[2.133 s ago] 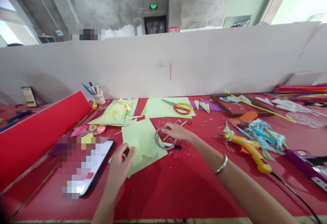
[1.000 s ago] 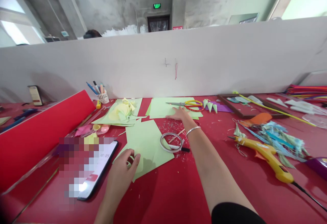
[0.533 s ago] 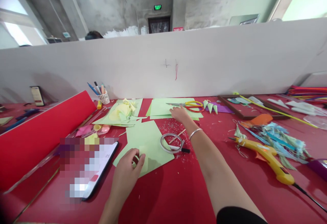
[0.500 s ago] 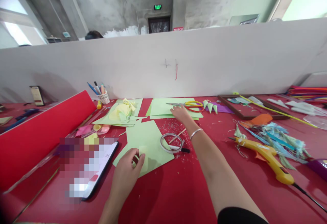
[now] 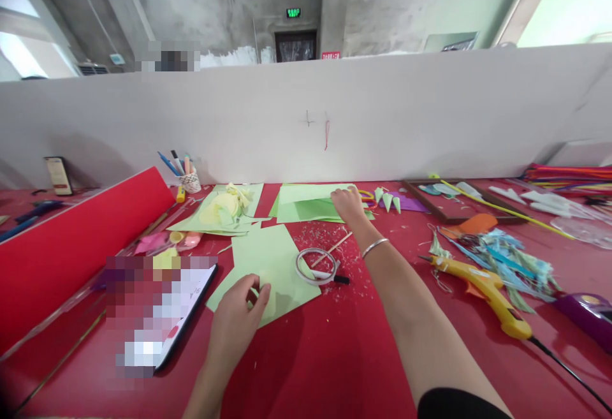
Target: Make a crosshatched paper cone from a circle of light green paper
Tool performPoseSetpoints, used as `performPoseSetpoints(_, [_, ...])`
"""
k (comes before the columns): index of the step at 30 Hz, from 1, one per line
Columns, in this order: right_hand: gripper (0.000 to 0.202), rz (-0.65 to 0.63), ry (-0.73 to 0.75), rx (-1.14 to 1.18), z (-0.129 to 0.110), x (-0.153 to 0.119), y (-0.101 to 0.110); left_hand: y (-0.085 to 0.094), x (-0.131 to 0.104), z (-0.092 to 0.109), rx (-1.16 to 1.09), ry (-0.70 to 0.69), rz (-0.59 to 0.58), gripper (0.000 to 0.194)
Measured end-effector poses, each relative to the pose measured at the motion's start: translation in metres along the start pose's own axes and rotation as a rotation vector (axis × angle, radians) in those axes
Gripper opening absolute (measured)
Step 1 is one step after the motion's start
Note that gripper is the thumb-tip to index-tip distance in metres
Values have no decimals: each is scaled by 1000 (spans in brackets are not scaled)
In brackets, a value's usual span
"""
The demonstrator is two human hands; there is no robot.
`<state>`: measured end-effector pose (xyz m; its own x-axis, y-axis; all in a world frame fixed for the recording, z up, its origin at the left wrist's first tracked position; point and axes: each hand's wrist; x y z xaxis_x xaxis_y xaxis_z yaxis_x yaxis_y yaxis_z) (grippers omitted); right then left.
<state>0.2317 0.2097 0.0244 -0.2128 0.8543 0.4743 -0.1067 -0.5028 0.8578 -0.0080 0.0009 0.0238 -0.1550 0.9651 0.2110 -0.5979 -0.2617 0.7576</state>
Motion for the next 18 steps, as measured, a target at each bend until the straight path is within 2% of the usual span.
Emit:
performPoseSetpoints(5, [31, 12, -90, 18, 1, 14, 15, 0, 0, 1, 13, -14, -3, 25])
performPoseSetpoints(11, [25, -67, -147, 52, 5, 30, 35, -1, 0, -2, -16, -26, -13, 24])
performPoseSetpoints(18, [22, -123, -110, 101, -12, 18, 33, -1, 0, -2, -6, -53, -11, 24])
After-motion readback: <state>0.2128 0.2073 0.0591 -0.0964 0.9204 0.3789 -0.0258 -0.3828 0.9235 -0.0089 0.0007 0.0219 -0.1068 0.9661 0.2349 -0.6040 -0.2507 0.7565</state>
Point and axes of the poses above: each hand's wrist, its own x-axis towards the middle knuckle, its own y-axis out of the back of the hand, z = x × y, and after that the axes turned 9 degrees about z, right-handed
